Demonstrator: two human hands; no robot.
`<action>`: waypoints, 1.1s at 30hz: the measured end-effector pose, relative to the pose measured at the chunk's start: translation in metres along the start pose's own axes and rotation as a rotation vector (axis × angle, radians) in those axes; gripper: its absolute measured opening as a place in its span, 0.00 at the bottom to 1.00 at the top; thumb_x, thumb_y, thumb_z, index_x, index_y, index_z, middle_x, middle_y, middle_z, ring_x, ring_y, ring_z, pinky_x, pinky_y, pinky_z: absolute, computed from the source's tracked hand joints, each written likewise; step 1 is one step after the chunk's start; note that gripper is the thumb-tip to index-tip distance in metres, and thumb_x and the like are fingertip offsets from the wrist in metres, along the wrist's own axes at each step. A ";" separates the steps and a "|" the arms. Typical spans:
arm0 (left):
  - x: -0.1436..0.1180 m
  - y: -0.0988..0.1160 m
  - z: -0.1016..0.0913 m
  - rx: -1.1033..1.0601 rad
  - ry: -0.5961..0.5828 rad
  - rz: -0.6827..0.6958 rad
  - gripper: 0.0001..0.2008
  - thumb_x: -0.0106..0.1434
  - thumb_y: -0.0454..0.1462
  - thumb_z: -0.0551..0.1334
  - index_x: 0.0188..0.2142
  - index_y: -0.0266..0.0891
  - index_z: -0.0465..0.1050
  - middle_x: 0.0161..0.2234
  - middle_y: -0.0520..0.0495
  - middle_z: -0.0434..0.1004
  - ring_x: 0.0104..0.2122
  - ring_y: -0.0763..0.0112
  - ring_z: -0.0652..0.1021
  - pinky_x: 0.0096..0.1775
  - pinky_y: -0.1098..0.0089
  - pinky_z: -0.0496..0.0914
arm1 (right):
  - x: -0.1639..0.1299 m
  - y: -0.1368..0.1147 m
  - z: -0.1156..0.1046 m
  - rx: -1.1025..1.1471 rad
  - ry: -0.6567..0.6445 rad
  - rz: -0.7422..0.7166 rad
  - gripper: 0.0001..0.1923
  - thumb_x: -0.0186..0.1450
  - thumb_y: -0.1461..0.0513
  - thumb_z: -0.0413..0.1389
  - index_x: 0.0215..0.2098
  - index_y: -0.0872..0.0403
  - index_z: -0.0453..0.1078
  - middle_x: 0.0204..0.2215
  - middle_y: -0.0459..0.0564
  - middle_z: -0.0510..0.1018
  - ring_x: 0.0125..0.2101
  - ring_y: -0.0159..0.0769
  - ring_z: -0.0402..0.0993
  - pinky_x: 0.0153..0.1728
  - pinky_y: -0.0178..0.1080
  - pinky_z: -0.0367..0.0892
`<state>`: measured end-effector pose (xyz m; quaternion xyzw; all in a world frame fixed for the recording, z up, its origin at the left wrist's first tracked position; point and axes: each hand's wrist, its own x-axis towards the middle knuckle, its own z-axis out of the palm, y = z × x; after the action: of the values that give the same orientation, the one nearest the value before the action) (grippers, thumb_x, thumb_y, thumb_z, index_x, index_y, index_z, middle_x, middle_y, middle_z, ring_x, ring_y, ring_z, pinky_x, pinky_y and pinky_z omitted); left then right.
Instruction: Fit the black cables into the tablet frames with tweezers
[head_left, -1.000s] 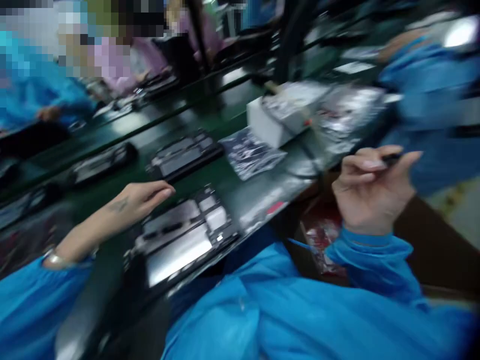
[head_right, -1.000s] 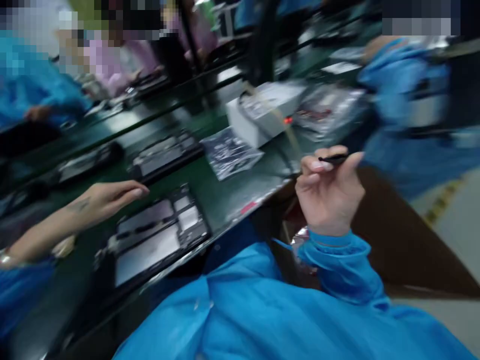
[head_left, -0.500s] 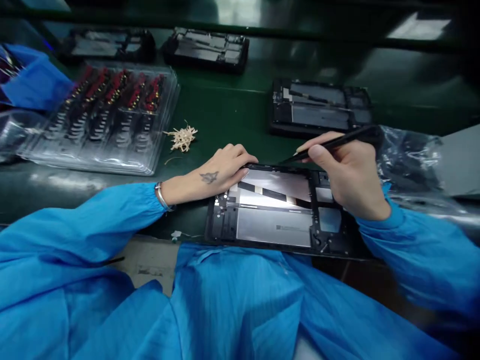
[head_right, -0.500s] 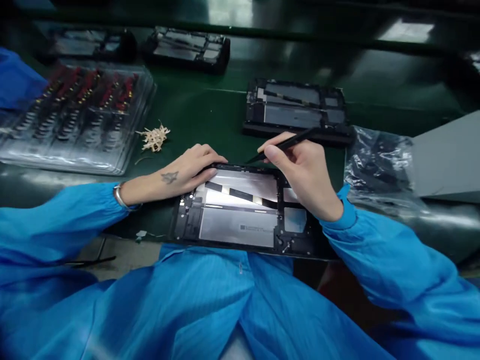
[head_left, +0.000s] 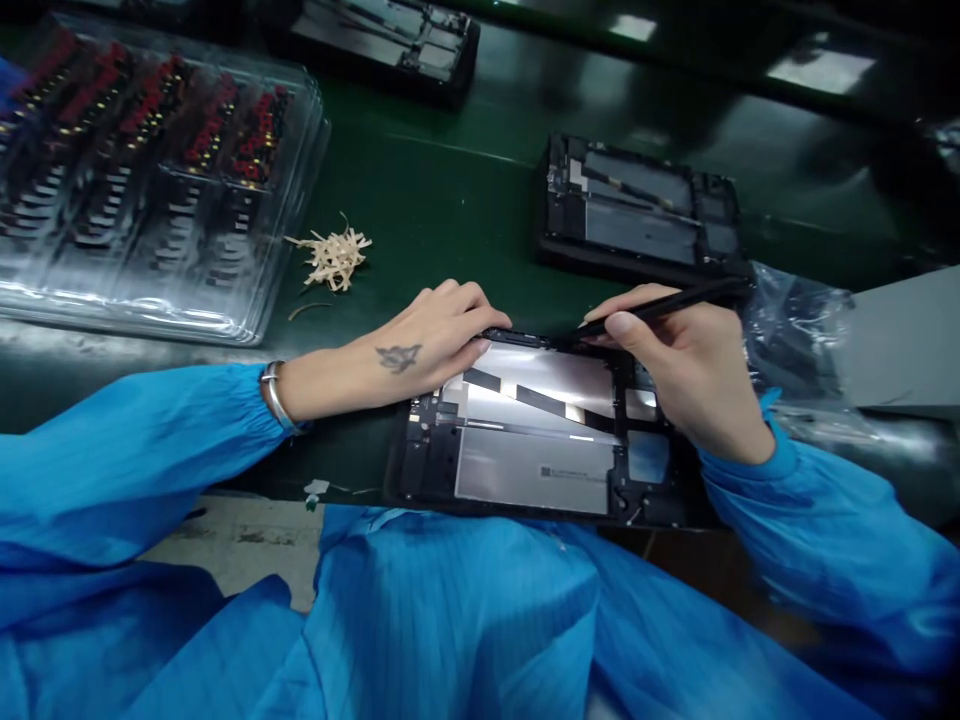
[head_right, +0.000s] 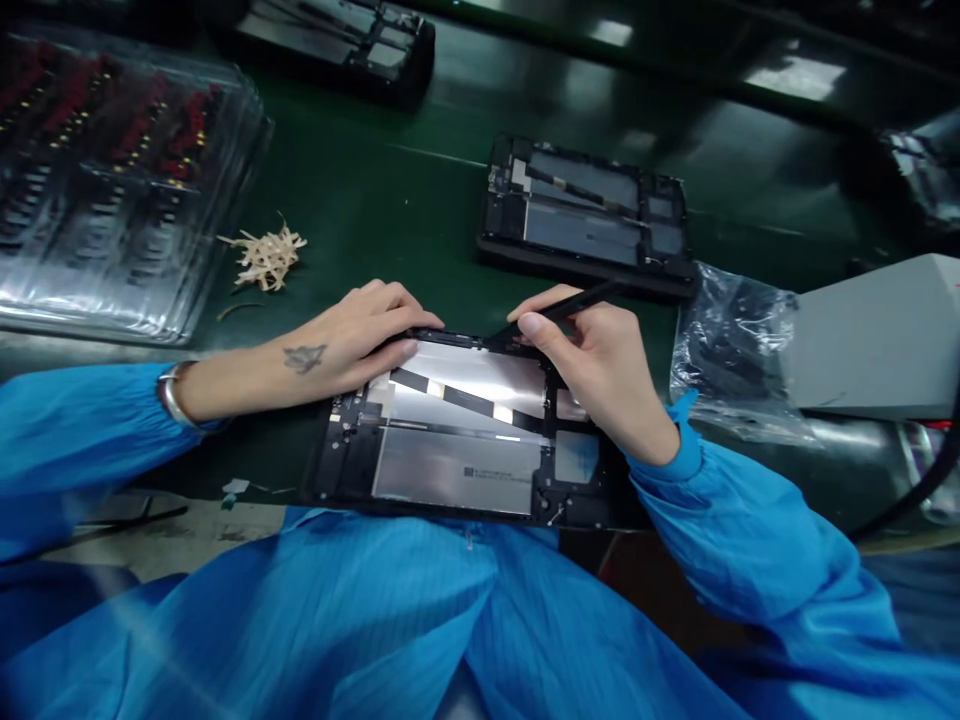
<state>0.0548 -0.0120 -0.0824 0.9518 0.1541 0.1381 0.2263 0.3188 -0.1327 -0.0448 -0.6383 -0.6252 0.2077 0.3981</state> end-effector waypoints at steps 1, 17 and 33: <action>0.000 0.000 -0.001 -0.002 -0.007 0.003 0.19 0.79 0.41 0.50 0.62 0.39 0.69 0.53 0.39 0.73 0.51 0.58 0.72 0.51 0.59 0.66 | 0.000 0.000 0.000 0.002 -0.004 0.000 0.12 0.72 0.52 0.62 0.40 0.51 0.81 0.36 0.49 0.83 0.35 0.36 0.80 0.35 0.38 0.73; -0.002 0.004 -0.006 0.006 -0.006 0.015 0.20 0.80 0.43 0.48 0.62 0.39 0.69 0.52 0.40 0.72 0.48 0.60 0.72 0.50 0.59 0.66 | 0.001 0.000 0.000 0.027 -0.012 -0.018 0.12 0.72 0.50 0.62 0.39 0.49 0.81 0.36 0.48 0.84 0.35 0.39 0.82 0.33 0.40 0.76; -0.001 -0.004 -0.002 -0.011 0.000 0.027 0.19 0.80 0.43 0.51 0.62 0.40 0.70 0.52 0.41 0.73 0.49 0.60 0.72 0.49 0.60 0.66 | 0.001 0.002 0.000 0.081 -0.007 -0.003 0.12 0.71 0.51 0.63 0.40 0.49 0.80 0.37 0.48 0.83 0.35 0.39 0.83 0.33 0.39 0.78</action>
<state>0.0527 -0.0081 -0.0832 0.9526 0.1405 0.1418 0.2297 0.3202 -0.1313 -0.0467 -0.6199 -0.6188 0.2344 0.4218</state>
